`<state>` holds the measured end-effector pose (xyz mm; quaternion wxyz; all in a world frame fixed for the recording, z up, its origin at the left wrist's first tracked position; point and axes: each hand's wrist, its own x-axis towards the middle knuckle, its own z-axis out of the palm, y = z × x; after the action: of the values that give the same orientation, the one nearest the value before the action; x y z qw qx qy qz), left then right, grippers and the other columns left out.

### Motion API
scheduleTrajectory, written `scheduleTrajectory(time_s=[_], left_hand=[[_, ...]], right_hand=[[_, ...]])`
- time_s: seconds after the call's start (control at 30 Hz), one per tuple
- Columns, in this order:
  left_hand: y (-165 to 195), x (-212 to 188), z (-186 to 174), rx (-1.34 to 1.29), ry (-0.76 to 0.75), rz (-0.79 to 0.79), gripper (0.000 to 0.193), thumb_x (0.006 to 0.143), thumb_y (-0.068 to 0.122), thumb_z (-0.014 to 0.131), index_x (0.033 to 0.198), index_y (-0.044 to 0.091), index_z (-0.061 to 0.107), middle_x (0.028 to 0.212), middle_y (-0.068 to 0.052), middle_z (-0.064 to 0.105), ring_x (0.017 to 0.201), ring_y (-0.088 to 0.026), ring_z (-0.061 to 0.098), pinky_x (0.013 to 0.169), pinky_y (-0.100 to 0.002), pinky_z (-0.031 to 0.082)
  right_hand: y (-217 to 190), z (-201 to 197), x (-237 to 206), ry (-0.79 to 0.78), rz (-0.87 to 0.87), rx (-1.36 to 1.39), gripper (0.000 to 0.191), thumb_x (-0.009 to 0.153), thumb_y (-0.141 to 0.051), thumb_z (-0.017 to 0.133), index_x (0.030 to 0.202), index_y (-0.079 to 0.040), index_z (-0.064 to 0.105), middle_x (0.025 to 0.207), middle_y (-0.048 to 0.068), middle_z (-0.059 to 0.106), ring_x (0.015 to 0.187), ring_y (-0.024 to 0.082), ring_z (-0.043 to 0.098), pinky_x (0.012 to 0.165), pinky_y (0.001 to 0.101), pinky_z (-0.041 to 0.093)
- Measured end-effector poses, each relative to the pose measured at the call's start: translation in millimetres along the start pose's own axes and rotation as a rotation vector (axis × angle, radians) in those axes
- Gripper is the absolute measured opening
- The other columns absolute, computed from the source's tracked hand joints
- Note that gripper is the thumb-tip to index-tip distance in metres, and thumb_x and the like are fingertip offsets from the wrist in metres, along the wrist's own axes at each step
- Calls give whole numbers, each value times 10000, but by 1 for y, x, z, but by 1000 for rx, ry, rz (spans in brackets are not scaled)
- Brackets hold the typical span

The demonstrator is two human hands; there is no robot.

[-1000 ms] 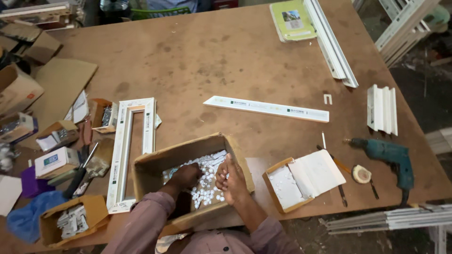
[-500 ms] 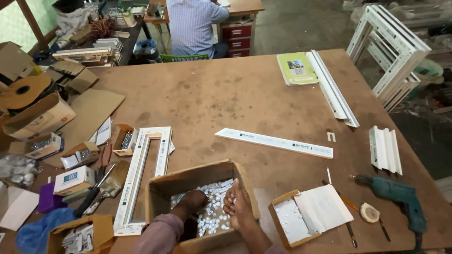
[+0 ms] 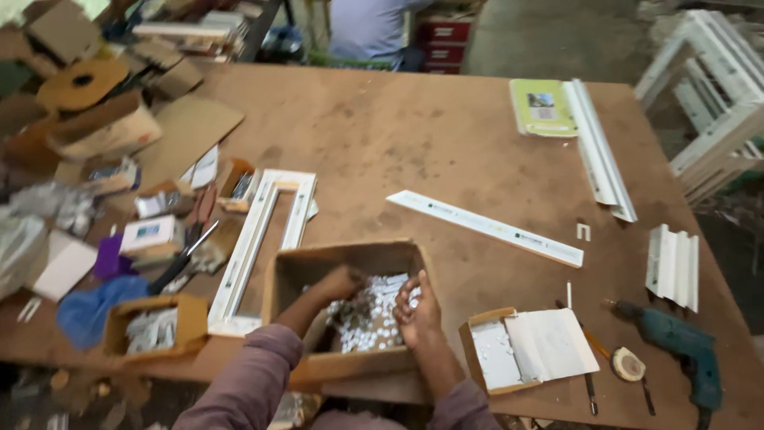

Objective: The person stands at a workbench and sorts small white plastic components from a large cardboard box, picking pieces one at a time and placing them into a smaller open box beside it. They occasionally pick up several pieces in a hand and continue transferring them between the boxes.

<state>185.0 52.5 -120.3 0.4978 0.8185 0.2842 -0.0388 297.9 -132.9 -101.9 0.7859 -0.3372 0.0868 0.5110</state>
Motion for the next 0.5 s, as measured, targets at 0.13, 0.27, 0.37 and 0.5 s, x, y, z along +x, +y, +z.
scheduleTrajectory(time_s=[0.13,0.27,0.37,0.5], left_hand=[[14,-27,10,-1054,113,-61,224,956,160,717,1126,15,740,978,-83,786,827,-151,741,679,-251,596],[50,-65,16,-774,383,141,234,926,160,737,1097,2,760,910,-84,775,751,-133,722,654,-261,593],[75,-90,19,-435,533,351,215,906,164,743,1078,37,765,904,-95,786,777,-145,757,698,-285,612],[94,-109,21,-55,579,432,221,906,205,735,1105,116,770,947,-113,771,826,-251,762,752,-348,611]], right_hand=[[0,-5,13,-177,42,51,336,1019,-440,551,863,-144,589,682,29,530,476,134,417,389,270,299],[11,3,17,-263,134,63,312,1028,-413,535,901,-140,616,731,34,589,534,141,478,425,276,355],[24,10,15,-234,172,6,267,1028,-388,543,926,-167,652,739,-14,621,536,126,507,431,276,387],[27,14,14,-149,148,-110,240,1052,-378,477,998,-213,643,843,-76,658,697,93,631,528,270,455]])
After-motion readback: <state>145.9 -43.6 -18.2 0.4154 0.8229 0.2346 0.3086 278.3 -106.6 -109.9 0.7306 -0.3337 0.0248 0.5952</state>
